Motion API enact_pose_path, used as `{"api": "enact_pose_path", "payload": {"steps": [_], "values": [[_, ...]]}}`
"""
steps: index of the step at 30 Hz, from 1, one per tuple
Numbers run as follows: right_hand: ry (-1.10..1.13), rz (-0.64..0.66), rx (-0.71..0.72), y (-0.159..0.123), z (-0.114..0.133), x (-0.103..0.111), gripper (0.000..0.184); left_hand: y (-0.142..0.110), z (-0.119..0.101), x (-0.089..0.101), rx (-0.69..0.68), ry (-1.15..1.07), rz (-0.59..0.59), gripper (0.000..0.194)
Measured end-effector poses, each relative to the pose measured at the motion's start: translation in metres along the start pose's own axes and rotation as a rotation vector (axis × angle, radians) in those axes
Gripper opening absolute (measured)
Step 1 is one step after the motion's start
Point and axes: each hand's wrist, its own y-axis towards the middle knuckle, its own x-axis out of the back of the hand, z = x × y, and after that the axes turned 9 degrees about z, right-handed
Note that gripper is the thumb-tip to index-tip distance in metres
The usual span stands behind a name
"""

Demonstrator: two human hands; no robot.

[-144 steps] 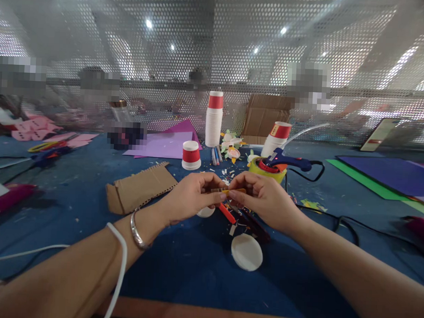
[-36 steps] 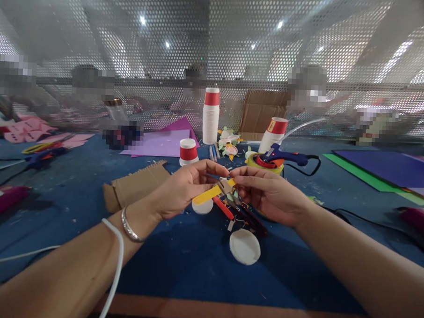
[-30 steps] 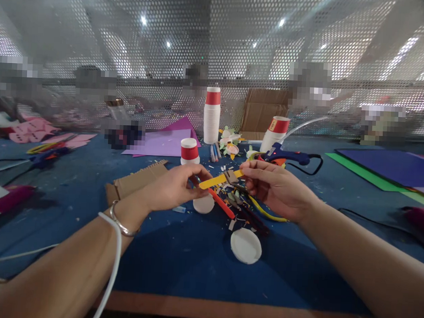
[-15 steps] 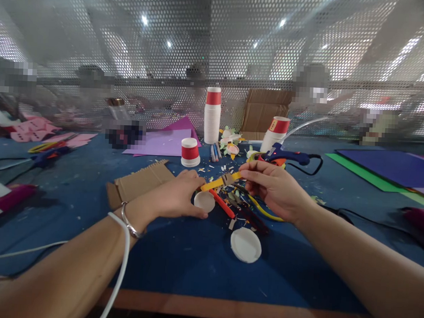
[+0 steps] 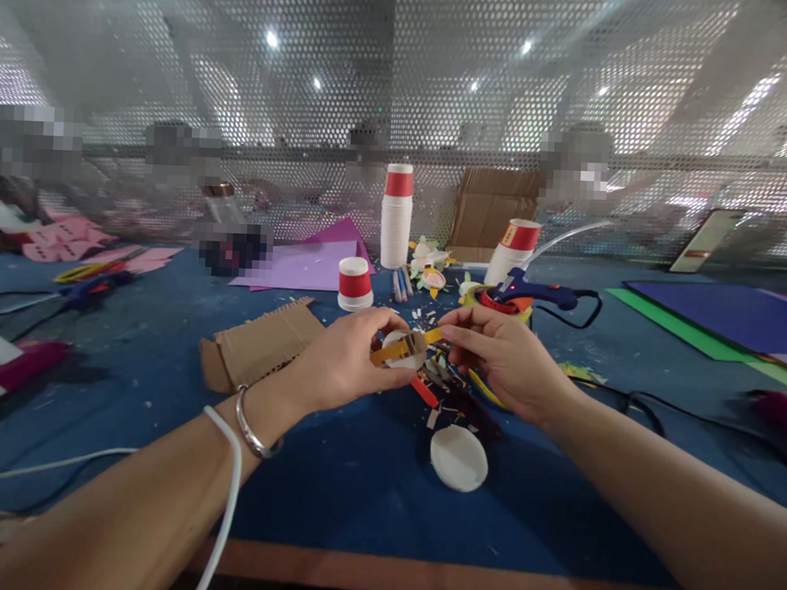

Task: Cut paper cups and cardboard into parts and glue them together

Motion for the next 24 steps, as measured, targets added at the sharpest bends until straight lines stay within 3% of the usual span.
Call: {"api": "enact_pose_path", "payload": {"steps": [6,19,24], "values": [[-0.016,0.015,0.007,-0.0027,-0.0013,-0.0027,0.028,0.0013,-0.0018,-0.0054,-0.074,-0.135,-0.03,0.049],[-0.115,0.041,0.01,-0.0041,0.0005,-0.0011,0.024,0.0024,0.0018,-0.0087,-0.075,-0.326,-0.023,0.055],[-0.151,0.053,0.011,-0.005,0.0009,-0.0012,0.023,0.0037,0.0033,-0.0089,-0.035,-0.518,0.061,0.058]]}}
